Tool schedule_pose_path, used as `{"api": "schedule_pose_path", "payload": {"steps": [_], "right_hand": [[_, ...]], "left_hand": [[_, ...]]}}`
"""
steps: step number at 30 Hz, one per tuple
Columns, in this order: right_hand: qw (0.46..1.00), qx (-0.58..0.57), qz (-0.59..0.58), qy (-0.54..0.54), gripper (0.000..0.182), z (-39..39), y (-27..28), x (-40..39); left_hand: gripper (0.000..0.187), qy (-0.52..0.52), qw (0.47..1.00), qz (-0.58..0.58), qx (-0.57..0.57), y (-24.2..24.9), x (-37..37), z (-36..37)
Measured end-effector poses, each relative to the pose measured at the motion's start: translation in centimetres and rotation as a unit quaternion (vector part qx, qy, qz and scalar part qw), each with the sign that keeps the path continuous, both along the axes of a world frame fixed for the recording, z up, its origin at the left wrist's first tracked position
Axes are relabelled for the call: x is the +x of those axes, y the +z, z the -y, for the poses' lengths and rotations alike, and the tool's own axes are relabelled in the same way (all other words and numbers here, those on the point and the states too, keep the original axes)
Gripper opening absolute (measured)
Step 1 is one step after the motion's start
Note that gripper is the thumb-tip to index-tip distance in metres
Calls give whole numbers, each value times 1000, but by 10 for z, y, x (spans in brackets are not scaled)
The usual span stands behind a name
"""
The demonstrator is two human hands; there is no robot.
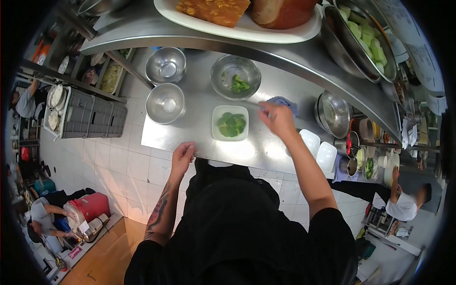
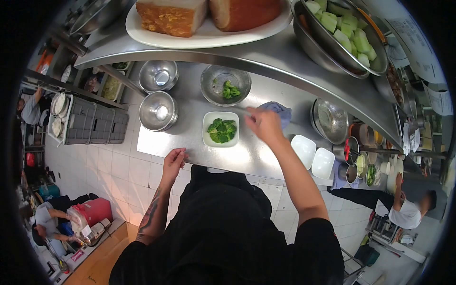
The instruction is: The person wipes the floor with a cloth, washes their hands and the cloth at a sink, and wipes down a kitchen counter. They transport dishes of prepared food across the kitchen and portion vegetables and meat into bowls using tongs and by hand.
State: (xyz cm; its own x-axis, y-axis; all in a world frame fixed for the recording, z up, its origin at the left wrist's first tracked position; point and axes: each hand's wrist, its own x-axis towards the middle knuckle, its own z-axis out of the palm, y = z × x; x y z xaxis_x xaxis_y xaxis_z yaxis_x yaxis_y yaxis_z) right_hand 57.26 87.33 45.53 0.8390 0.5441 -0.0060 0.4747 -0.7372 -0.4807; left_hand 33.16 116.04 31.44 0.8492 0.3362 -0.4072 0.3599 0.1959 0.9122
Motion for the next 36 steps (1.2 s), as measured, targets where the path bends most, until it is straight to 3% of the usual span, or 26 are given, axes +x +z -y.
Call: {"api": "schedule_pose_path", "payload": {"steps": [1,3,10,13,15,16,18,22,24,28,30,31,33,36], "right_hand": [[1000,0,0,-1,24,-4,5,11],[993,-105,46,-32,27,-14,12,33],[986,-158,16,-54,32,-54,-7,62],[987,-120,-58,-90,31,-49,-26,65],[992,11,-96,-87,28,-27,-39,66],[992,9,-97,-84,28,-14,-38,59],[945,147,-281,-74,24,11,-33,35],[894,173,-405,-80,22,34,-25,-8],[837,186,-507,-88,20,39,-30,-16],[858,167,-477,-94,22,31,-57,-28],[907,180,-373,-73,26,32,-80,-38],[907,179,-374,-72,26,28,-69,-45],[981,44,-170,-82,27,20,-39,-63],[995,15,-86,-39,24,-4,-23,-87]], "left_hand": [[27,-1,1000,-3,-3,-1,-1,0],[27,-3,1000,-4,-4,0,0,-1],[26,-7,1000,21,-1,4,5,-5],[26,-5,1000,24,-2,4,4,-3],[26,1,1000,18,0,2,3,-5],[26,0,1000,22,-4,0,1,-5],[27,-2,1000,25,-9,-1,-3,-6],[27,-11,1000,-4,-10,-3,-3,-4],[26,-16,1000,-12,-10,-5,-1,-3],[26,-38,999,14,-3,0,10,0],[25,-40,999,22,-3,4,17,0],[25,-36,999,24,-5,6,18,-1],[25,-30,999,25,-8,9,17,0],[25,-27,999,17,-6,8,16,2]]}}
